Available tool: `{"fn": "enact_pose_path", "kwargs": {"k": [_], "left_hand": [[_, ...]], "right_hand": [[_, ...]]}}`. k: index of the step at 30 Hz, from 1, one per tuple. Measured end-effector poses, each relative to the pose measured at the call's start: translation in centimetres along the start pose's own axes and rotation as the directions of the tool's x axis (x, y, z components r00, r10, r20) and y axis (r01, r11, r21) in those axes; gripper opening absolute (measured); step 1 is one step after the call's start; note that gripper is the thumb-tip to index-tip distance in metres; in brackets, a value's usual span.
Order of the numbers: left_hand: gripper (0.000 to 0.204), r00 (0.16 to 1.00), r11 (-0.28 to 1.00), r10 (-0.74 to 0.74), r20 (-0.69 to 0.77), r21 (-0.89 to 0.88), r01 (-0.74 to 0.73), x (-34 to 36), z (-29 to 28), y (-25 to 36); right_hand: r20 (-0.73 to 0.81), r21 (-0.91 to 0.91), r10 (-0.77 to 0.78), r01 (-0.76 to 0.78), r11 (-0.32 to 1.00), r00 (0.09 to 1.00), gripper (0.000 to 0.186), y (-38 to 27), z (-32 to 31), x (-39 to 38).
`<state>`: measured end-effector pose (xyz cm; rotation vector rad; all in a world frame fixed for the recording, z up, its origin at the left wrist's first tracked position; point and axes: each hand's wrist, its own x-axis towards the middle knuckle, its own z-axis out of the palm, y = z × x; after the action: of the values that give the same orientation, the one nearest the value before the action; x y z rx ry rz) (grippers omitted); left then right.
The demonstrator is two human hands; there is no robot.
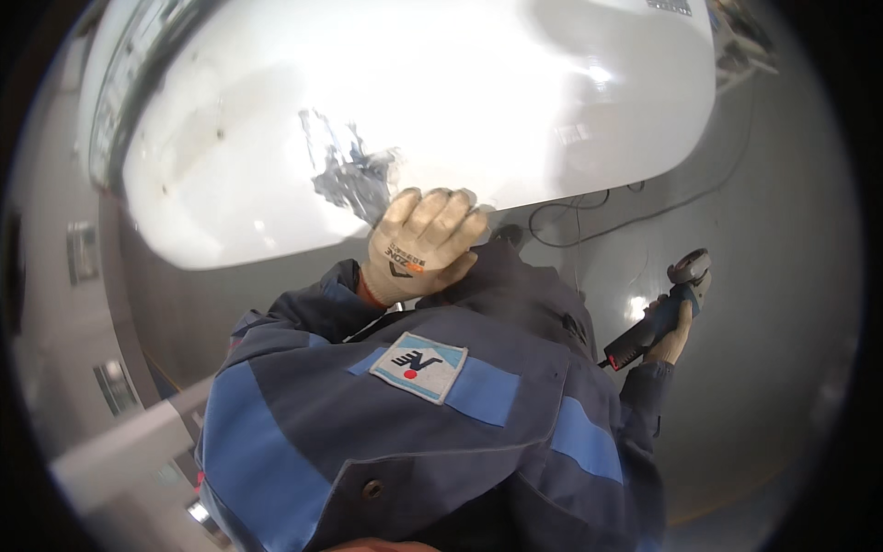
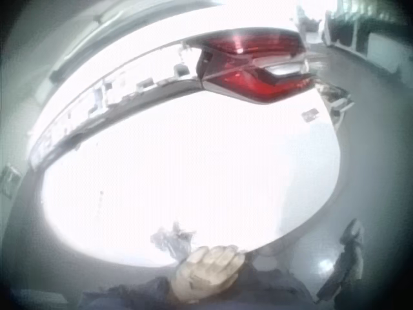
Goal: The person uses a hammer to tap the underside of a white car's trunk lid, then closes the trunk. They pick up an angle grinder and grind a spot on the trunk lid, creating sparks. The person then places the grinder on a tool cart and picks up a metal ruler.
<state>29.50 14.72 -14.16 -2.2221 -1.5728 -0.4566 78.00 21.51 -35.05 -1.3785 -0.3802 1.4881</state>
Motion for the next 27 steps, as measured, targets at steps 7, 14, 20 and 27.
{"fn": "enact_pose_path", "kwargs": {"k": [7,14,20,27], "left_hand": [[0.053,0.956,0.914,-0.293,-0.026,0.288,0.288,-1.2,0.1,6.7],[0.077,0.923,0.788,-0.095,-0.373,0.538,0.299,-1.0,0.7,6.4],[0.092,0.926,0.782,-0.142,-0.349,0.534,0.321,0.5,-1.6,6.3],[0.081,0.926,0.727,-0.224,-0.304,0.581,0.366,0.8,-0.9,6.8]], "right_hand": [[0.131,-0.135,0.048,-0.03,0.99,0.99,0.063,0.1,-7.8,8.3],[0.202,-0.118,0.089,-0.066,0.991,0.975,0.053,3.0,-9.7,12.9],[0.247,-0.141,0.152,-0.12,0.983,0.957,0.057,2.3,-9.2,12.3],[0.221,-0.167,0.18,-0.145,0.975,0.959,0.056,4.2,-10.2,14.4]]}}
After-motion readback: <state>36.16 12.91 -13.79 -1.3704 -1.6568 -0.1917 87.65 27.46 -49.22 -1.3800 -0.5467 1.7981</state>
